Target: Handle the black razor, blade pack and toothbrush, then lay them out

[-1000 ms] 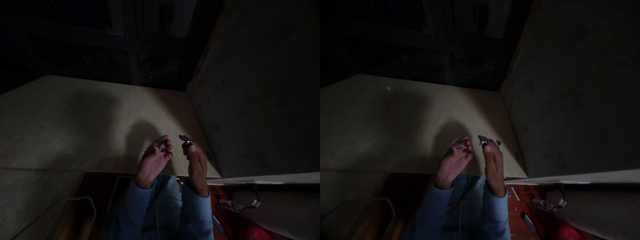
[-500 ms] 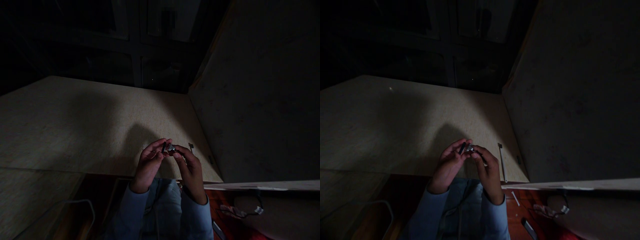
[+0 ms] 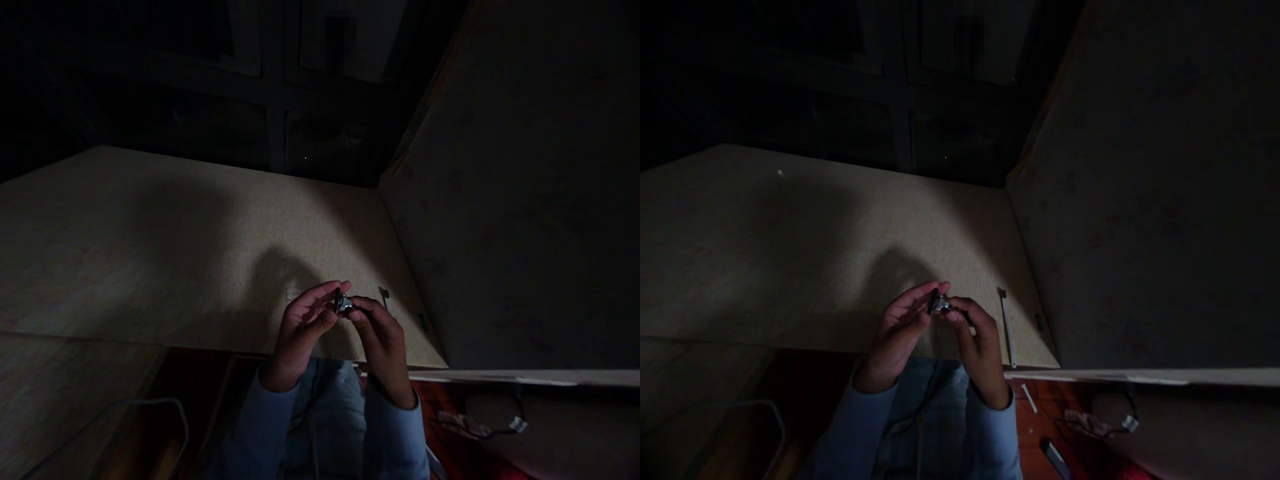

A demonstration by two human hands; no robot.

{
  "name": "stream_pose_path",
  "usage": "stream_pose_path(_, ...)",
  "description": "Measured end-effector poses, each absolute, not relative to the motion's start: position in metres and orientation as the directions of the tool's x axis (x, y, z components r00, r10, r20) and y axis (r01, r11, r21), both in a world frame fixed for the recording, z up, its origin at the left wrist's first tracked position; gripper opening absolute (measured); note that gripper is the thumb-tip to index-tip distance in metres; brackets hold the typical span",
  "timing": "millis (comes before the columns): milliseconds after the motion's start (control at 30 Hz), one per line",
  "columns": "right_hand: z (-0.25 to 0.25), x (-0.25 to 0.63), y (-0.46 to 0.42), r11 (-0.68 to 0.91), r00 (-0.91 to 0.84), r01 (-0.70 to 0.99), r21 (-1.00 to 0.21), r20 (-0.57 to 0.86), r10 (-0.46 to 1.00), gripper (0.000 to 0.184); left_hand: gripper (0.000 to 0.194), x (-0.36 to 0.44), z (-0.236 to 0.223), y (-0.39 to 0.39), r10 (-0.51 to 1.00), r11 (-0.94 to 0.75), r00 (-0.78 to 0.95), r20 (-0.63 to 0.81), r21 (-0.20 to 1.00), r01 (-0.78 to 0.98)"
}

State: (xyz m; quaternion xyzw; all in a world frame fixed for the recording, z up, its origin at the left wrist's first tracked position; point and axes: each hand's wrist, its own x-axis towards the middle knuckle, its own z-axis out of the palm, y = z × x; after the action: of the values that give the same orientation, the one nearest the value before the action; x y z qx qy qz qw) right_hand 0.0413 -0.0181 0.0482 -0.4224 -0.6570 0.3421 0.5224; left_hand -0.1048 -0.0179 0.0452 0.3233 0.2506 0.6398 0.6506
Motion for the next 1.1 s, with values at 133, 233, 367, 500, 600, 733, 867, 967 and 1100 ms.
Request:
stream_pose_path(133,0.0461,0.0419,-0.0183,0.408,-0.094,0.192,-0.892,0.397,0.913,0.017,0.044,-0.1047,0.0458,-0.0175,0.995,-0.015,0.065,0.081,0.736,-0.677)
stream_pose_path(233,0.0460,0.0419,-0.0183,0.401,-0.082,0.199,-0.894,0.393,0.916,0.016,0.044,-0.1046,0.0474,-0.0182,0.995,-0.004,0.074,0.071,0.746,-0.666)
stream_pose_path(367,0.0473,0.0421,-0.0183,0.409,-0.087,0.192,-0.892,0.400,0.912,0.016,0.042,-0.1044,0.0480,-0.0189,0.993,-0.006,0.084,0.082,0.749,-0.663)
stream_pose_path(500,0.0484,0.0427,-0.0182,0.407,-0.091,0.195,-0.893,0.396,0.914,0.016,0.043,-0.1043,0.0465,-0.0184,0.993,-0.011,0.080,0.085,0.751,-0.660)
stream_pose_path(600,0.0480,0.0437,-0.0179,0.408,-0.099,0.205,-0.890,0.396,0.913,0.017,0.044,-0.1043,0.0450,-0.0179,0.992,-0.017,0.081,0.092,0.760,-0.650)
stream_pose_path(733,0.0460,0.0460,-0.0174,0.417,-0.118,0.215,-0.883,0.400,0.909,0.018,0.041,-0.1037,0.0438,-0.0178,0.991,-0.033,0.082,0.109,0.771,-0.636)
stream_pose_path(867,0.0435,0.0472,-0.0169,0.421,-0.109,0.210,-0.883,0.406,0.907,0.019,0.041,-0.1025,0.0436,-0.0176,0.991,-0.030,0.079,0.103,0.773,-0.634)
stream_pose_path(967,0.0432,0.0469,-0.0170,0.420,-0.090,0.226,-0.879,0.411,0.907,0.019,0.043,-0.1012,0.0433,-0.0169,0.992,-0.027,0.076,0.096,0.779,-0.627)
stream_pose_path(1100,0.0456,0.0460,-0.0180,0.418,-0.079,0.235,-0.878,0.411,0.908,0.019,0.045,-0.0987,0.0431,-0.0165,0.995,-0.010,0.073,0.070,0.788,-0.616)
